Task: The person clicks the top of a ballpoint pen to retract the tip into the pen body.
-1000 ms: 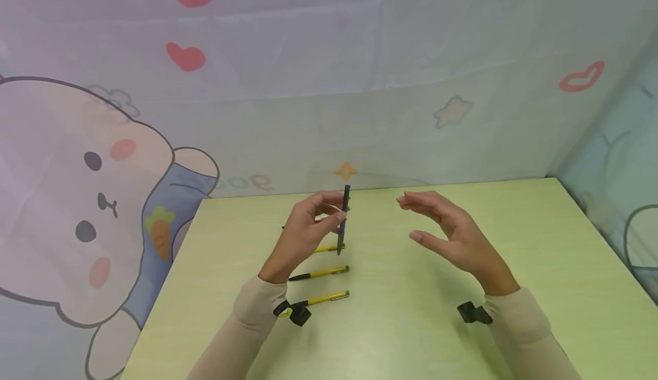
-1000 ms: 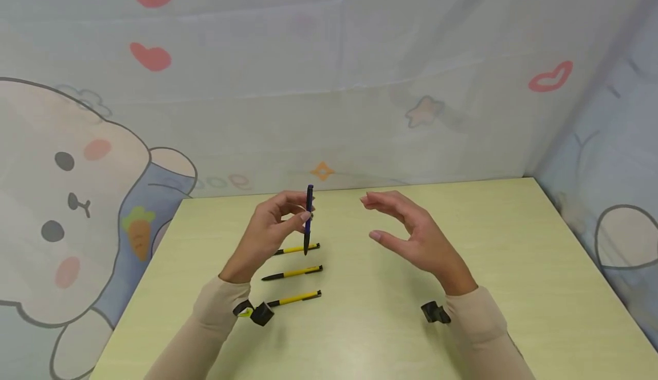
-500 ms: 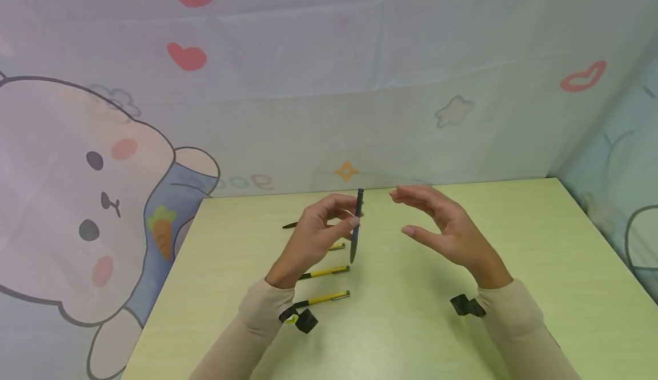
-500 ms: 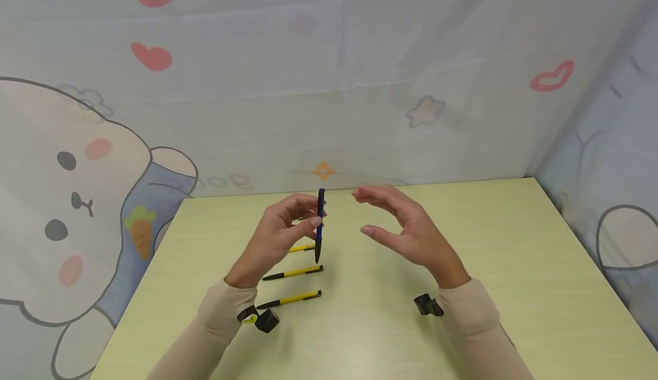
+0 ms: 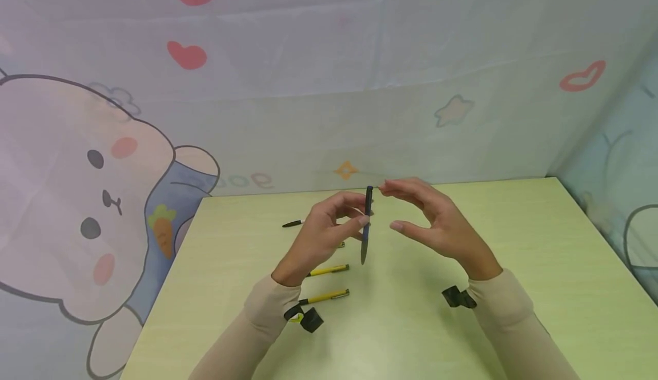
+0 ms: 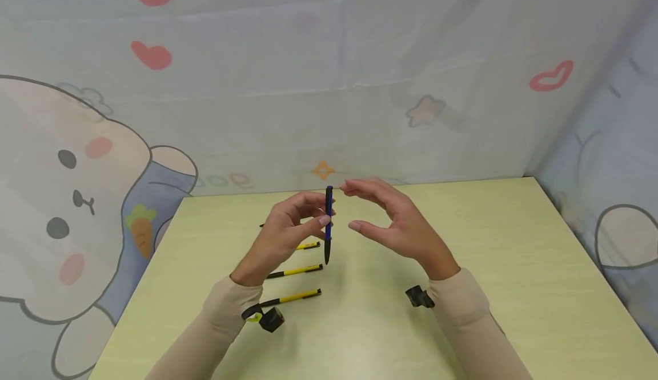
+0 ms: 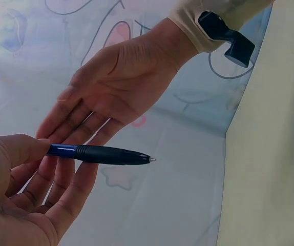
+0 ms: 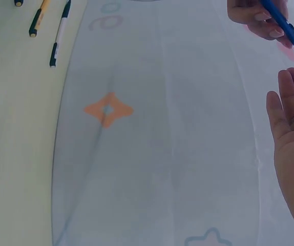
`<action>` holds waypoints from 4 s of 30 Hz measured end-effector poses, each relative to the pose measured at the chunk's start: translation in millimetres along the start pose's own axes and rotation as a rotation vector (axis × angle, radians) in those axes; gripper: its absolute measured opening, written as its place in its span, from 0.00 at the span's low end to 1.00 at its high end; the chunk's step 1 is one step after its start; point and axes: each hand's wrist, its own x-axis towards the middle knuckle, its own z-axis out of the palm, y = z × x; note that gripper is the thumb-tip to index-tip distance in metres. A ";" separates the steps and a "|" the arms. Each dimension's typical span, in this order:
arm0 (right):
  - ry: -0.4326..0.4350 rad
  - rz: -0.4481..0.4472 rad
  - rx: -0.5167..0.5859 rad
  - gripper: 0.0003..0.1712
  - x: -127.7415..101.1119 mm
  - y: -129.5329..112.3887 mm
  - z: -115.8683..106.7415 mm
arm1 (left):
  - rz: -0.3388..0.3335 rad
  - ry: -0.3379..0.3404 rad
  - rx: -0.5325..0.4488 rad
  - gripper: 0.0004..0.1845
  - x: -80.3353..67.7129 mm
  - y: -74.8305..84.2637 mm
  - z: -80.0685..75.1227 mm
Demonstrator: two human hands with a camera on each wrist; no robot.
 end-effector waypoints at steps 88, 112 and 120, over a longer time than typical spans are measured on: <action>-0.059 0.005 -0.049 0.53 21.2 -4.1 9.2 | -0.001 0.081 -0.091 0.13 14.3 18.2 10.5; -0.032 -0.001 -0.018 0.54 25.4 -4.5 8.5 | -0.018 0.078 -0.100 0.12 17.4 23.3 8.1; -0.027 -0.034 -0.009 0.54 26.2 -4.2 8.9 | -0.022 0.080 -0.104 0.12 17.1 25.4 8.6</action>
